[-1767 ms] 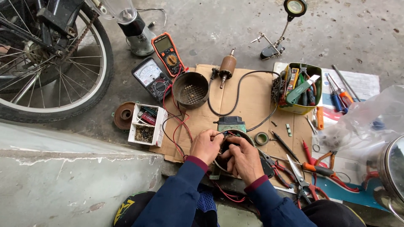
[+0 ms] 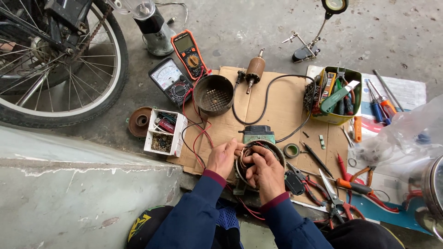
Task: Repairing an electric motor by stripping wires, connecting them to the stator, and testing the circuit with a multimeter.
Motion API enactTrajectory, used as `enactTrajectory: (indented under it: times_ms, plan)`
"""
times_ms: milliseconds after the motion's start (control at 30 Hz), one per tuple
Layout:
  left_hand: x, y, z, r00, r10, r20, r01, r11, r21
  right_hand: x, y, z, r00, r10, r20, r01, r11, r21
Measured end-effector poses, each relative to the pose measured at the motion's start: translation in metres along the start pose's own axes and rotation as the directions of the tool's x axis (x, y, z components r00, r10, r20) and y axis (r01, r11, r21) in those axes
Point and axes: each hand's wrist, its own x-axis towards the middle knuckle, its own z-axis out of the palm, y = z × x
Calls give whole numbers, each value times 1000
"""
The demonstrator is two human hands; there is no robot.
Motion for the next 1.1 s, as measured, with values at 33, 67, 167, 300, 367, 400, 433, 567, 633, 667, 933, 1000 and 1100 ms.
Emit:
enactTrajectory:
  times_ms: [33, 67, 167, 300, 367, 400, 433, 567, 633, 667, 933, 1000, 1100]
  plan:
    - [-3, 1, -2, 1000, 6, -13, -6, 1000, -6, -2, -1, 1, 1000, -30, 7, 31, 999, -20]
    - [-6, 3, -2, 1000, 7, -14, -7, 1000, -6, -2, -1, 1, 999, -31, 8, 31, 999, -20]
    - [-13, 3, -2, 1000, 1, -22, -1, 1000, 9, 0, 2, -1, 999, -49, 6, 49, 999, -23]
    - [-9, -7, 3, 1000, -5, -23, 5, 1000, 31, 3, 7, -4, 998, -66, 17, 66, 998, -15]
    - [-6, -10, 7, 1000, 0, -27, 0, 1000, 19, 3, 7, -4, 997, -70, 18, 71, 997, -18]
    - [-5, -11, 9, 999, 4, -33, -3, 1000, 25, 3, 8, -4, 997, -75, 19, 76, 997, -16]
    - [-4, -12, 10, 999, 8, -40, -7, 999, 32, 4, 9, -4, 997, -80, 19, 81, 997, -14]
    - [-11, -3, 7, 999, 17, -49, -16, 999, 28, 8, 14, -6, 996, -85, 31, 86, 996, -16]
    - [-16, 1, 4, 999, 11, -51, -11, 1000, 0, 12, 19, -7, 995, -88, 36, 88, 996, -1]
    - [-19, 5, 3, 999, 10, -50, -10, 1000, -1, 11, 17, -7, 996, -88, 36, 88, 996, -2]
    - [-22, 13, 4, 998, -27, -54, 29, 998, 47, 7, 12, -3, 991, -130, 33, 132, 988, -76]
    - [-18, 7, 7, 998, -11, -59, 14, 999, 52, 13, 12, -9, 987, -141, 78, 152, 975, -163]
    - [-12, 2, 10, 997, 23, -71, -19, 998, 52, 20, -3, -13, 983, -121, 135, 160, 930, -330]
